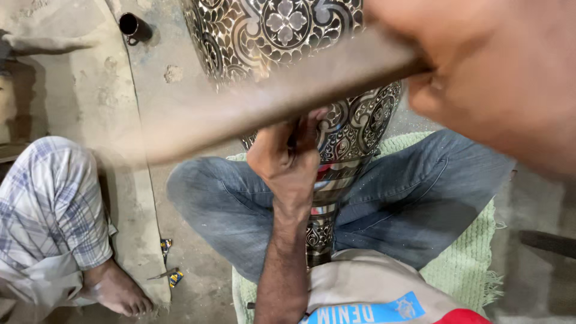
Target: The person sits cross-legged on the floor and uses a chisel and wooden mallet to engrave intricate floral patterns onto a large metal vase. They repeatedly strike the chisel to create detailed designs on the vase's surface.
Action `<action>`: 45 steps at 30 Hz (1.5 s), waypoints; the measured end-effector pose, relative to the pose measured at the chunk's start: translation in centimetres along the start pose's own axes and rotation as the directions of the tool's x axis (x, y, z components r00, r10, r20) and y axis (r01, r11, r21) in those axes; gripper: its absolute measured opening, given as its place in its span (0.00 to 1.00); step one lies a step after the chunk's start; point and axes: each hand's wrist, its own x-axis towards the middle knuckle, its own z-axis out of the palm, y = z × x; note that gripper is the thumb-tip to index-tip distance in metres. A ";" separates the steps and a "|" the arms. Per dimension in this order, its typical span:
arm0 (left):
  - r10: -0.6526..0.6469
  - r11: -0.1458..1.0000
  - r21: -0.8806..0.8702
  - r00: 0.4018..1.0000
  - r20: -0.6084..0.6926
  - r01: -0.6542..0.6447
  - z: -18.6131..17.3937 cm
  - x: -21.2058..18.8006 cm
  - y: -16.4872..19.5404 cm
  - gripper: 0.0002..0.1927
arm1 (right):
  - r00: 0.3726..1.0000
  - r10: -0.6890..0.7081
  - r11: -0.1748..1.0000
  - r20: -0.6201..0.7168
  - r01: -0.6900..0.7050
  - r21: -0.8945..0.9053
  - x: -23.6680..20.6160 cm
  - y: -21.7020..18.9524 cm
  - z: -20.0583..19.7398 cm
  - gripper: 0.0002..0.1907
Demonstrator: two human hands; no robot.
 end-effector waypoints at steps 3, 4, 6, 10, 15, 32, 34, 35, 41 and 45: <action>0.059 0.994 0.093 0.998 -0.005 -0.059 -0.2 0.0 -0.1 0.04 | 0.998 -0.063 0.998 -0.024 0.064 0.016 0.1 -0.4 -0.3 0.15; 0.099 0.983 0.154 0.995 -0.008 -0.096 -0.4 -0.1 0.1 0.06 | 0.996 -0.085 0.996 -0.036 0.084 -0.022 0.2 -0.5 -0.5 0.14; 0.028 0.999 0.040 0.999 0.026 -0.029 -0.4 -0.2 0.2 0.06 | 0.999 -0.042 0.997 -0.021 0.040 -0.068 0.3 -0.6 -0.6 0.14; -0.010 0.999 -0.049 0.999 0.053 0.012 -0.4 -0.4 0.4 0.11 | 0.998 0.048 0.989 0.039 -0.053 0.138 0.4 -0.4 -0.3 0.16; 0.028 0.999 -0.049 0.996 0.084 -0.024 -0.3 -0.1 -0.5 0.10 | 0.999 0.032 0.998 0.004 -0.033 0.057 0.0 0.0 -0.1 0.17; 0.026 0.997 -0.067 0.999 0.028 -0.025 -0.4 -0.7 -0.3 0.10 | 0.999 0.008 0.989 -0.047 -0.001 0.148 -0.7 -0.1 -0.5 0.13; 0.055 0.984 0.169 0.998 -0.003 -0.054 -0.5 -0.3 -0.1 0.09 | 0.999 0.053 0.992 -0.006 -0.052 0.114 -0.8 -0.1 -0.5 0.12; -0.017 0.999 0.050 1.000 0.012 0.017 -0.5 -0.1 0.1 0.08 | 1.000 0.010 0.990 0.005 -0.009 -0.143 -1.0 -0.1 -0.2 0.09; -0.313 0.844 -0.494 0.940 -0.136 0.209 -5.8 1.4 -2.2 0.14 | 0.989 0.127 0.992 -0.072 -0.125 0.036 -4.0 5.1 3.4 0.13; -0.436 0.885 -0.299 0.862 -0.260 0.358 -14.8 0.2 -5.3 0.14 | 0.837 0.524 0.788 -0.155 -0.408 0.462 -10.2 7.6 8.4 0.10</action>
